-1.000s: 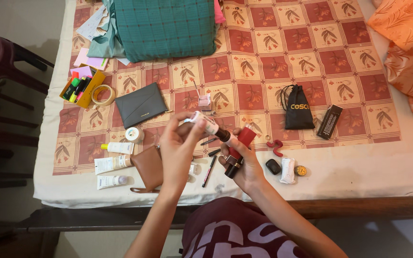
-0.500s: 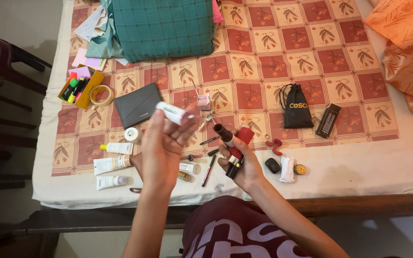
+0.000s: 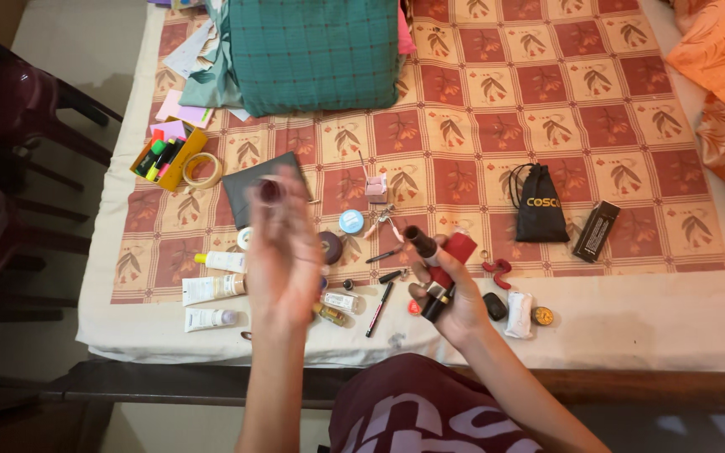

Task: The person organizes various cosmetic products by picking them up from a bed, placing some into a brown pouch, and then arranging the pouch and tubes onto a shelf.

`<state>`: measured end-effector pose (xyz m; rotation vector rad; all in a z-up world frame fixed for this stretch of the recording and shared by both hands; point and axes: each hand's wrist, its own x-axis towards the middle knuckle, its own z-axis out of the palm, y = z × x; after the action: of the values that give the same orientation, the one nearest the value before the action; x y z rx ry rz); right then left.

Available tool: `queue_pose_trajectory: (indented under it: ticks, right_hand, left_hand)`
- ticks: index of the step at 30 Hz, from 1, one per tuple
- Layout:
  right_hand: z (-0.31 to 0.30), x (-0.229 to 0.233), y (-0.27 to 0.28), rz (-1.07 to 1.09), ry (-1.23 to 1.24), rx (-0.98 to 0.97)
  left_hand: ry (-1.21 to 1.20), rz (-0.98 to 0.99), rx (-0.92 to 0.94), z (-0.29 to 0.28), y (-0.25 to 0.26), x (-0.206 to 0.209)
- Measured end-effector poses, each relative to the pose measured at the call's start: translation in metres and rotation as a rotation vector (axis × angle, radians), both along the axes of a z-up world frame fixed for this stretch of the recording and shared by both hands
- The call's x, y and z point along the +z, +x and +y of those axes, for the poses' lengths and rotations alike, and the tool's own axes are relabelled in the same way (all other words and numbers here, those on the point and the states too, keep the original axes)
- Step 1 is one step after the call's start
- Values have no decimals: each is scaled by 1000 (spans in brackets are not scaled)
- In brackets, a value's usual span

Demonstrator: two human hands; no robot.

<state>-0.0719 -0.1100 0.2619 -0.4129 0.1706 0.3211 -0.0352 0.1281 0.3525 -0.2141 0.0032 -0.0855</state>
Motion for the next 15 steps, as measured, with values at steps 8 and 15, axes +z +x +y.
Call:
queue_pose_trajectory:
  ticks: [8,15]
  right_hand:
    - [-16,0,0,-67,3,-57]
    - [-18,0,-2,-20,-17,-73]
  left_hand:
    - [1481,-128,633,-47,-17,-32]
    - [1248,-120,187,-55,-23,-31]
